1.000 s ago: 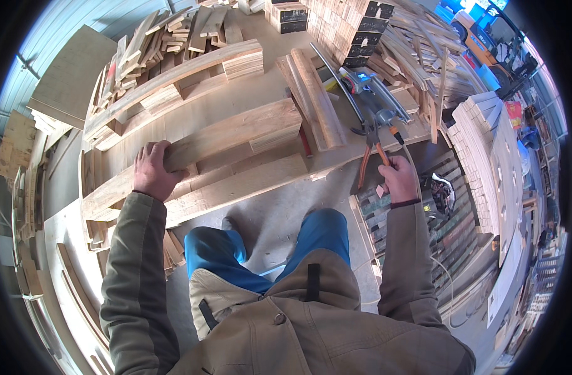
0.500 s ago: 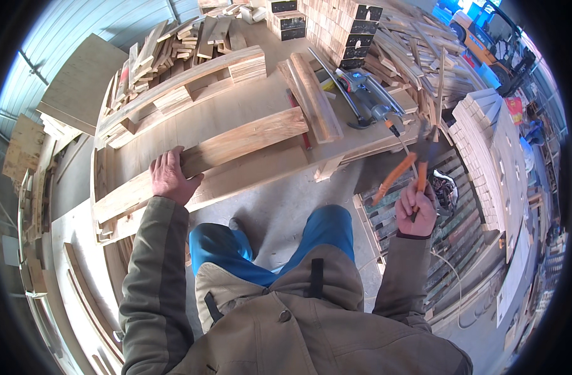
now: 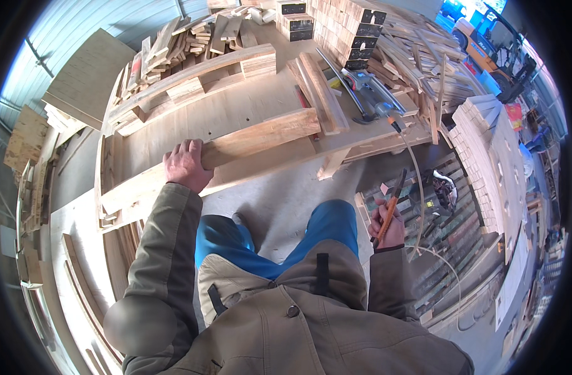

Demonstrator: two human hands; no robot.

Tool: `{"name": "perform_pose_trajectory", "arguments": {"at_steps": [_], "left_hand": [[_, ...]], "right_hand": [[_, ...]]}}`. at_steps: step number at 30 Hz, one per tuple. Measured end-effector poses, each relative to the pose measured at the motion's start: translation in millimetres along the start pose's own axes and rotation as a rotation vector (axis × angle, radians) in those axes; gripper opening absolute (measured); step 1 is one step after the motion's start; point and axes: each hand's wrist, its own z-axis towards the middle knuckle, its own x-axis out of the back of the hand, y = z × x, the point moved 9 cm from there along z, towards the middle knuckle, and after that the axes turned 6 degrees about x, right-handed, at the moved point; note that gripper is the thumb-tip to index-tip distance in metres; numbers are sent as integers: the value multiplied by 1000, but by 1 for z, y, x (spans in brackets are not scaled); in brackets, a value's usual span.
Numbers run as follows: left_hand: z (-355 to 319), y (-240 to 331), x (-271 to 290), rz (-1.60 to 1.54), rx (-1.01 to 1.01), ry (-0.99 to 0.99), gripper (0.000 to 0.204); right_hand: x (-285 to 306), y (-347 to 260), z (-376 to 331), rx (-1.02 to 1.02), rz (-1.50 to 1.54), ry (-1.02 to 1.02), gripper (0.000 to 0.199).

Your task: The person sits on a stool and uses a hammer and a metal bar to pry apart the slats of a wooden pallet. They repeatedly insert the bar between the slats and the base, striking the bar with the hammer to loosen and remove the wood pieces.

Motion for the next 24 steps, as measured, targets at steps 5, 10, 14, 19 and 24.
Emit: {"name": "perform_pose_trajectory", "arguments": {"at_steps": [5, 10, 14, 19, 24], "left_hand": [[5, -6, -9, 57, 47, -83, 56], [3, -4, -9, 66, 44, -100, 57], [-1, -1, -7, 39, 38, -72, 55], [-2, -1, -7, 19, 48, -79, 55], [-4, -4, -9, 66, 62, -43, 59]], "right_hand": [[-6, 0, 1, -36, 145, -54, 35], [-13, -18, 5, 9, 66, -88, 38], [-36, -13, -4, -106, 290, -221, 33], [-26, -3, 3, -64, -287, -39, 38], [-24, 6, -1, -120, -86, -113, 39]]}}
